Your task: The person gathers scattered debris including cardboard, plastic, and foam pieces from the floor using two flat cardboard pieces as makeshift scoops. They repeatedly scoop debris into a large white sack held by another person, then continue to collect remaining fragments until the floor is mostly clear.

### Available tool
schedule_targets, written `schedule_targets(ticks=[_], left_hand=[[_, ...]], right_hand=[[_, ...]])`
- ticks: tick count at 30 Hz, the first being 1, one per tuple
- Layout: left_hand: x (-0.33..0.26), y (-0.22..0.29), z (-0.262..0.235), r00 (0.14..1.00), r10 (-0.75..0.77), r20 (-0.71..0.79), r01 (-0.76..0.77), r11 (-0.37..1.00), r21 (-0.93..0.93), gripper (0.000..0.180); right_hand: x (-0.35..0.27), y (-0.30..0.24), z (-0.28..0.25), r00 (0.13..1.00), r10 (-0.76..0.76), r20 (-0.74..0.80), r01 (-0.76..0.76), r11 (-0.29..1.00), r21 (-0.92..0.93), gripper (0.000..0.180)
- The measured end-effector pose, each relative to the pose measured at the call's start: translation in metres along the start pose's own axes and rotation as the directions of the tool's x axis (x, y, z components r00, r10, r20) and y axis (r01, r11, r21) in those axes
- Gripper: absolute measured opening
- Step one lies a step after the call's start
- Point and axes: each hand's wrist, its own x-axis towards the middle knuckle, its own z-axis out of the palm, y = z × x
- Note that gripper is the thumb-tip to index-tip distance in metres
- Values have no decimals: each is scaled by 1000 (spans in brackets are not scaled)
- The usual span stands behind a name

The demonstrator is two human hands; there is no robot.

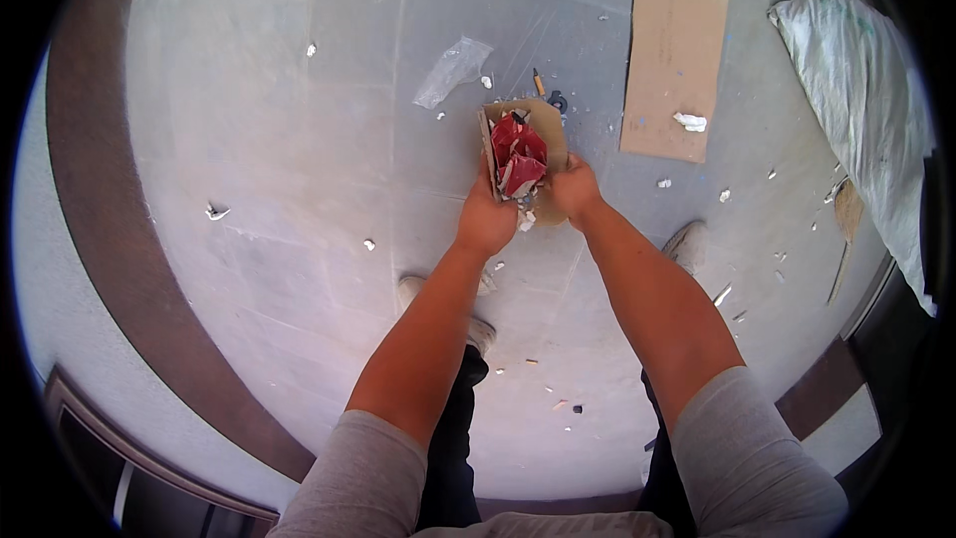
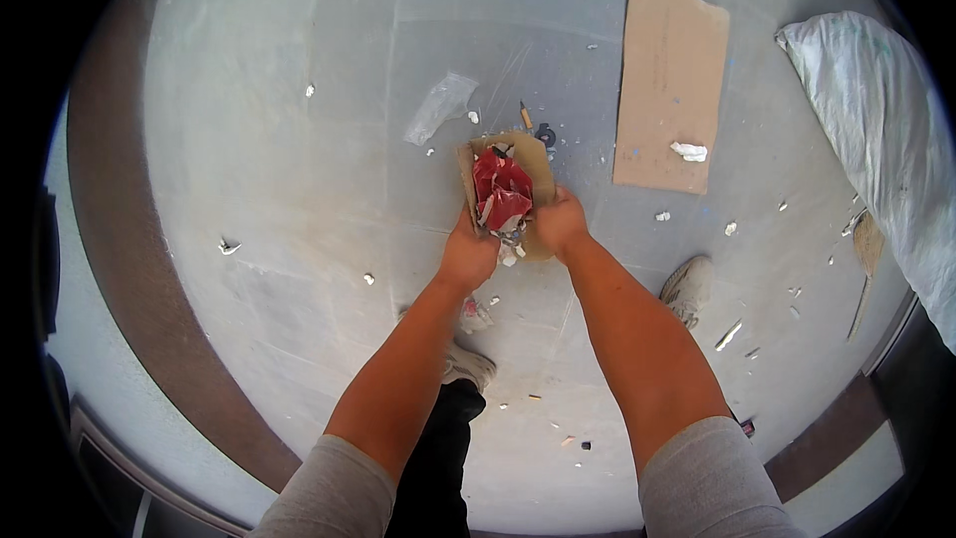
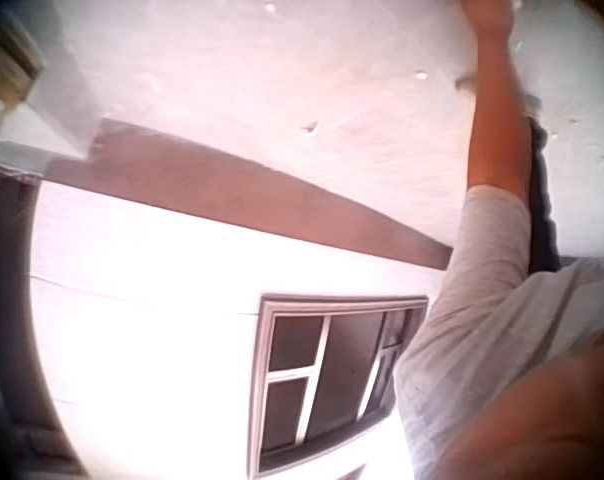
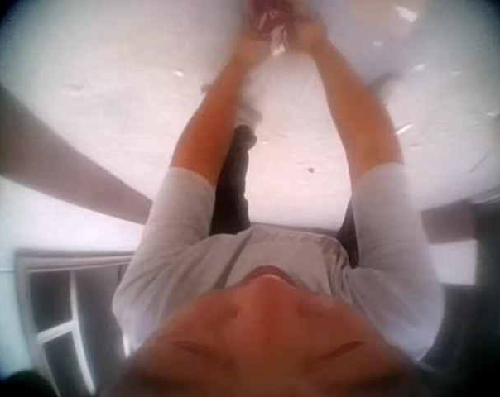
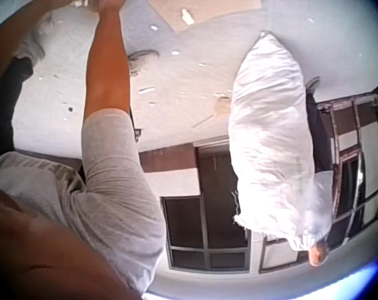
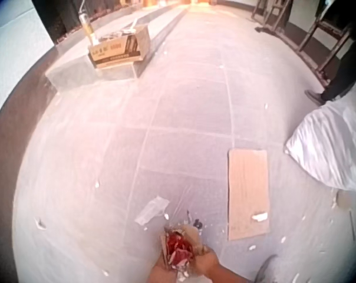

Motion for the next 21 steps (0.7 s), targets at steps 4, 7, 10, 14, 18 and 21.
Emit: schedule_targets(ticks=[4,7,10,14,18,21], left_hand=[[-19,5,19,994,46,-94,-21,969,245,90],[-60,52,27,995,49,-82,-19,942,336,92],[-107,91,12,982,184,-38,-160,926,341,92],[-185,171,-25,993,69,97,-88,973,211,79],[-250,218,-71,982,148,119,-123,972,-198,52],[-298,308,-94,995,55,89,-39,983,-178,50]], right_hand=[[-14,-1,-6,983,144,115,-171,944,283,38],[-43,-15,-29,979,148,136,-188,918,350,39],[-82,-32,-56,968,111,223,-207,857,471,40],[-159,-67,-103,954,50,295,-227,765,602,42],[-270,-160,-162,948,-56,314,-184,709,680,48],[-350,-228,-221,962,-81,262,-162,605,779,52]])
